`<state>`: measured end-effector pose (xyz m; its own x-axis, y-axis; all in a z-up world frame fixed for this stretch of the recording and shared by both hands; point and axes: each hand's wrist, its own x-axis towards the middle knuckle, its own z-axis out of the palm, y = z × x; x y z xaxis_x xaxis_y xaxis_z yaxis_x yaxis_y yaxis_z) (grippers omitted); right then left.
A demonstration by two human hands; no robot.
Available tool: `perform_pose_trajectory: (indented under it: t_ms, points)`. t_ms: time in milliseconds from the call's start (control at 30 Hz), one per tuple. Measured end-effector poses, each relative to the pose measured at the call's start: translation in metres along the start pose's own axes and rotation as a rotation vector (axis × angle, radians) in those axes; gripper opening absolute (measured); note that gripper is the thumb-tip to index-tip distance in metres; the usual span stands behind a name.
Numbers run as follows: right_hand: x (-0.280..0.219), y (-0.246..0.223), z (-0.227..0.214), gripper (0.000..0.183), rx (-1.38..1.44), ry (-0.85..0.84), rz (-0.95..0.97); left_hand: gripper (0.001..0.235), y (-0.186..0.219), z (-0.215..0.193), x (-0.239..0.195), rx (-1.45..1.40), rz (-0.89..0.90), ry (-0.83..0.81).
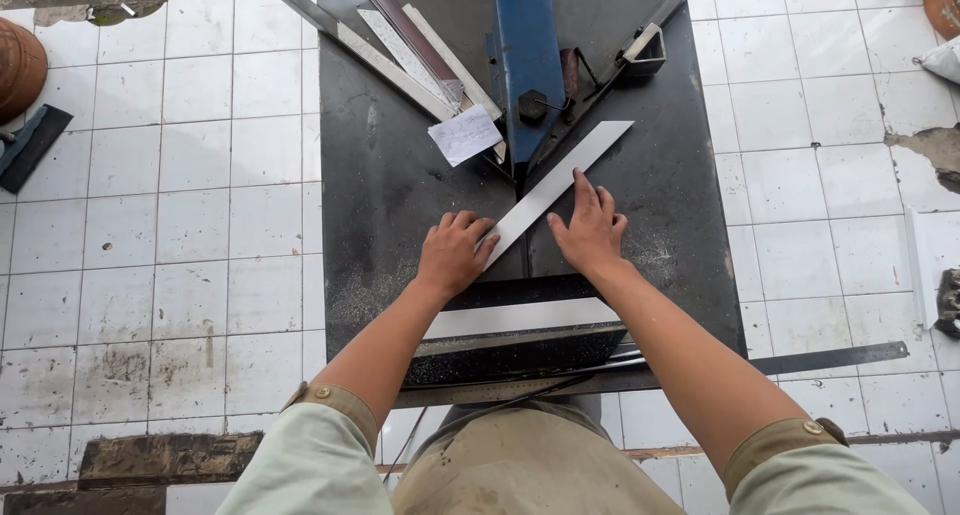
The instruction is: Measuring, marking, and cutting frame profiles using a miter cutter
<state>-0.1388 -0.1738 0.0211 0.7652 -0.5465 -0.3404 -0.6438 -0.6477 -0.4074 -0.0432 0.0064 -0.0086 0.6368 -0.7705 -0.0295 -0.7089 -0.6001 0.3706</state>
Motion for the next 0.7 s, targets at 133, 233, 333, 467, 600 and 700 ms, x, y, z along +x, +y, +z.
perform_pose_trajectory:
  t_ms: [133, 233, 333, 467, 600, 700]
  points:
    - [0.009, 0.002, 0.004, 0.065, -0.038, 0.013, -0.047, 0.032, -0.024, -0.002, 0.012, -0.004, -0.147, 0.072]
    - [0.017, 0.01, 0.012, 0.062, -0.066, 0.006, -0.086, 0.069, -0.02, -0.013, 0.027, -0.096, -0.551, -0.209]
    - [0.032, 0.018, 0.027, 0.063, -0.112, -0.02, -0.08, 0.088, -0.025, -0.005, 0.043, -0.152, -0.709, -0.361]
    - [0.035, 0.017, 0.021, 0.06, -0.114, 0.013, -0.126, 0.087, -0.024, -0.005, 0.046, -0.17, -0.715, -0.414]
    - [0.037, 0.016, 0.017, 0.065, -0.138, 0.035, -0.1, 0.086, -0.024, -0.005, 0.045, -0.166, -0.714, -0.431]
    - [0.044, 0.021, 0.014, 0.068, -0.105, 0.031, -0.109, 0.088, -0.028, -0.002, 0.047, -0.166, -0.719, -0.444]
